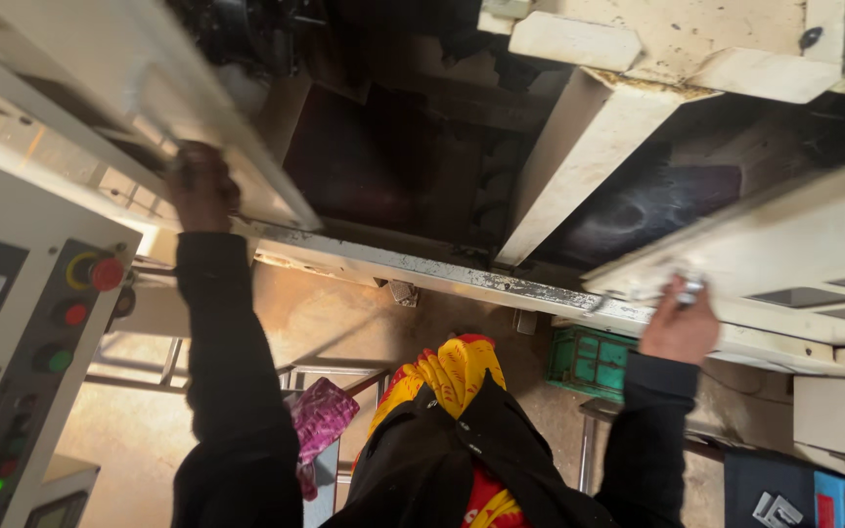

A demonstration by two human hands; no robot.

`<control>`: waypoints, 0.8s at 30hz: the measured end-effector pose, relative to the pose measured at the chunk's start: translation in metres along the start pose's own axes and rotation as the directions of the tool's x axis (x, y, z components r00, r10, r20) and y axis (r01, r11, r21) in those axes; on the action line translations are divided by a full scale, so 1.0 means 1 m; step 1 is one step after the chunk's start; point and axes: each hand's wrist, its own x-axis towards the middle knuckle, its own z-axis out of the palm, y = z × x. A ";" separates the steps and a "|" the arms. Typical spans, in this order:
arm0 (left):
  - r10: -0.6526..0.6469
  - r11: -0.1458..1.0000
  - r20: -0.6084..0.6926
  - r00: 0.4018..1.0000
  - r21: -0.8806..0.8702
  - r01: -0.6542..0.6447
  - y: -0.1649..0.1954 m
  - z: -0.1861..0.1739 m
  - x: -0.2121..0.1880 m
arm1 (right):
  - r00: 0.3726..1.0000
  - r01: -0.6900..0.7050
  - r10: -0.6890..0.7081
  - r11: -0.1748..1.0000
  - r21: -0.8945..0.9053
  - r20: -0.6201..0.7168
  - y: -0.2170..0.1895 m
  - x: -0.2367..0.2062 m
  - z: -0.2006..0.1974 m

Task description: The person opens a machine door, retrieves two metal rods from inside, and closes the door. They then inspect the rods by hand, comparing them, and place one rod into a measuring device on a nearby table.

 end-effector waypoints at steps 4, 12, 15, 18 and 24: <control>0.107 0.994 -0.210 0.972 -0.008 -0.112 0.011 -0.012 0.024 | 0.988 -0.036 0.029 0.999 -0.040 -0.151 0.095 0.018 -0.012; 0.163 0.987 -0.368 0.915 0.078 -0.144 0.011 -0.059 0.069 | 0.958 -0.149 0.097 0.972 -0.179 -0.270 0.204 0.042 -0.025; 0.284 0.959 -0.393 0.874 0.096 -0.268 -0.015 -0.071 0.077 | 0.979 -0.173 0.153 0.972 -0.158 -0.134 0.175 0.031 -0.003; 0.501 0.842 -0.441 0.745 0.446 -0.302 -0.078 -0.048 0.043 | 0.972 -0.202 0.206 0.978 -0.043 0.114 0.120 0.012 0.054; 0.101 0.440 0.362 0.926 0.819 -0.368 -0.177 0.086 0.065 | 0.500 -0.696 0.201 0.673 0.253 0.842 -0.010 -0.035 0.155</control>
